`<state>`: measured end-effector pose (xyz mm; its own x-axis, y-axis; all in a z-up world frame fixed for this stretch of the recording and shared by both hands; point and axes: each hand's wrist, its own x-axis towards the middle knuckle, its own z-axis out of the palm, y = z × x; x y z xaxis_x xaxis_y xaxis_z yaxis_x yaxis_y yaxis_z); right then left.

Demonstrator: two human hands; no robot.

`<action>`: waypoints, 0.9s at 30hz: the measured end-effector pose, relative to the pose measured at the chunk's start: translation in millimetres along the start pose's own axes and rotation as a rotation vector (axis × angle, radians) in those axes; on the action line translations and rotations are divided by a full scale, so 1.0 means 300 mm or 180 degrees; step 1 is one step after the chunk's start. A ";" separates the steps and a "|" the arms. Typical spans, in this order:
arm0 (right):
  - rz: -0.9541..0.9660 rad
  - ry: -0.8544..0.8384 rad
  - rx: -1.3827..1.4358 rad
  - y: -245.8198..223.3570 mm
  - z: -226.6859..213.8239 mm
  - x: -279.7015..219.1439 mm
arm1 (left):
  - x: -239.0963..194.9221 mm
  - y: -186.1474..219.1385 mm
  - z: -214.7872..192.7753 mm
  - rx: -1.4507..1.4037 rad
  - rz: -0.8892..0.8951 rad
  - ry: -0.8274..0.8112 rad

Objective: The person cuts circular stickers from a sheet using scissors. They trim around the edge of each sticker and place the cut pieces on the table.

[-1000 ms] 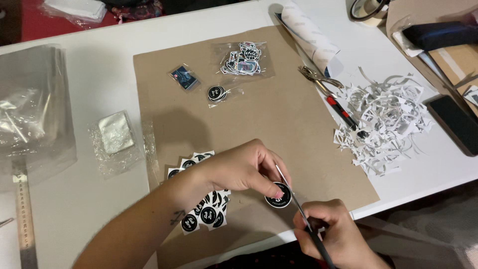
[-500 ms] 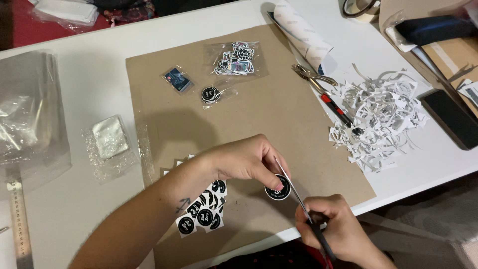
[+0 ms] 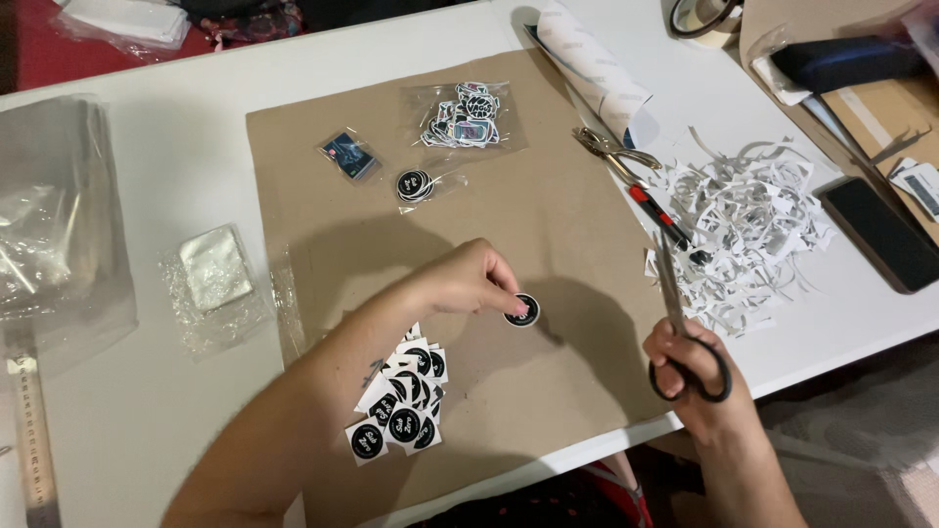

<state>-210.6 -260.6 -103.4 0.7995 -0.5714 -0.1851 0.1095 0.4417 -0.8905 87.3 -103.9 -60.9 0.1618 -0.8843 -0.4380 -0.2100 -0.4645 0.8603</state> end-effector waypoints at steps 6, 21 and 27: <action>0.0127 -0.0943 0.1462 -0.186 0.011 0.039 | 0.094 -0.097 -0.005 0.1303 -0.0063 0.0652; 0.0647 0.0804 -0.4470 -0.381 0.291 0.043 | -0.165 -0.066 0.088 0.0058 0.0945 0.1680; -0.0938 0.0918 -0.5347 -0.093 0.358 -0.017 | -0.194 -0.030 0.307 -0.1461 0.1537 0.1185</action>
<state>-154.4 -195.7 -33.0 0.7239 -0.6722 0.1551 -0.6149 -0.7307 -0.2966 -9.0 -52.6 -67.1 0.4852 -0.8722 0.0614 0.0687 0.1080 0.9918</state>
